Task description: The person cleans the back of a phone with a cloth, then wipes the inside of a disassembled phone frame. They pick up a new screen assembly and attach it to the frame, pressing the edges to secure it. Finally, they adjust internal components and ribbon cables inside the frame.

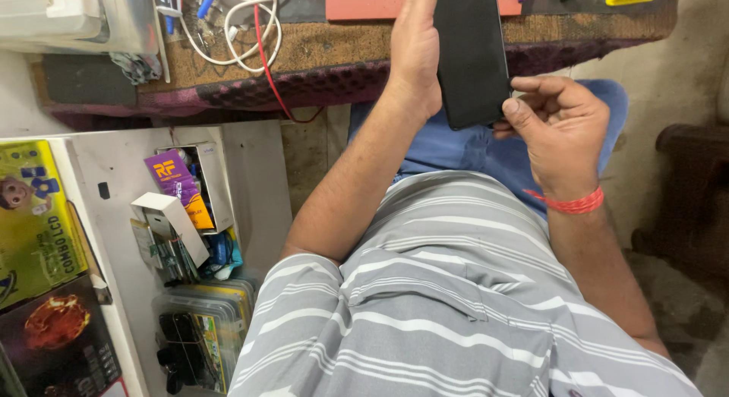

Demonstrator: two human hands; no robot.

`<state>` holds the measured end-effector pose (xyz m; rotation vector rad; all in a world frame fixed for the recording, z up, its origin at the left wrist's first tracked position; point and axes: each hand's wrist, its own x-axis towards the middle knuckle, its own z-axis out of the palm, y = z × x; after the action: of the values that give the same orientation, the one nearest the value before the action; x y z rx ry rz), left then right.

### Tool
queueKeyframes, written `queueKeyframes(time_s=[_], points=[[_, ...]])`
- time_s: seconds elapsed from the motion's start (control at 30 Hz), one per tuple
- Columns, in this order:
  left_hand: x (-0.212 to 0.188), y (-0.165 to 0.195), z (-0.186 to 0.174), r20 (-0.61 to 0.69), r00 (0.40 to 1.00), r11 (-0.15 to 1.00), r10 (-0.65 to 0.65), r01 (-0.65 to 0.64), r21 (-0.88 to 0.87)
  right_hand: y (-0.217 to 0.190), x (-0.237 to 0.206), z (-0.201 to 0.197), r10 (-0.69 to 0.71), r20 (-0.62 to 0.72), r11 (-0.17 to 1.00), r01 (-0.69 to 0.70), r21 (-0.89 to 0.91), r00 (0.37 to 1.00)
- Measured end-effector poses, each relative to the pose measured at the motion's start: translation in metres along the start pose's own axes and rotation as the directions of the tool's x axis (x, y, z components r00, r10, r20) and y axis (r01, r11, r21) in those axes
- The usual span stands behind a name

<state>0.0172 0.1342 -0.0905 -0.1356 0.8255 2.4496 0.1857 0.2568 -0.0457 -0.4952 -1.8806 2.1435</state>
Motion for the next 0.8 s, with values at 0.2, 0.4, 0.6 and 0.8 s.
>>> queueKeyframes(time_s=[0.2, 0.4, 0.6, 0.8], points=[[-0.003, 0.008, 0.007, 0.232, 0.961, 0.962, -0.153, 0.199, -0.188, -0.006, 0.001, 0.009, -0.124, 0.036, 0.988, 0.127, -0.085, 0.992], [-0.008, 0.001, -0.003, 0.25, 0.967, 0.982, -0.057, 0.099, -0.16, -0.019, -0.004, 0.019, -0.33, 0.195, 0.759, 0.383, -0.527, 0.924], [-0.01, -0.003, 0.002, 0.309, 0.95, 0.98, 0.048, 0.015, -0.198, -0.037, -0.002, 0.034, -0.488, 0.472, 0.288, 0.646, -0.707, 0.734], [-0.028, -0.007, 0.0, 0.383, 0.921, 0.97, 0.078, 0.017, -0.241, -0.038, 0.007, 0.05, -0.421, 0.55, 0.171, 0.659, -0.732, 0.721]])
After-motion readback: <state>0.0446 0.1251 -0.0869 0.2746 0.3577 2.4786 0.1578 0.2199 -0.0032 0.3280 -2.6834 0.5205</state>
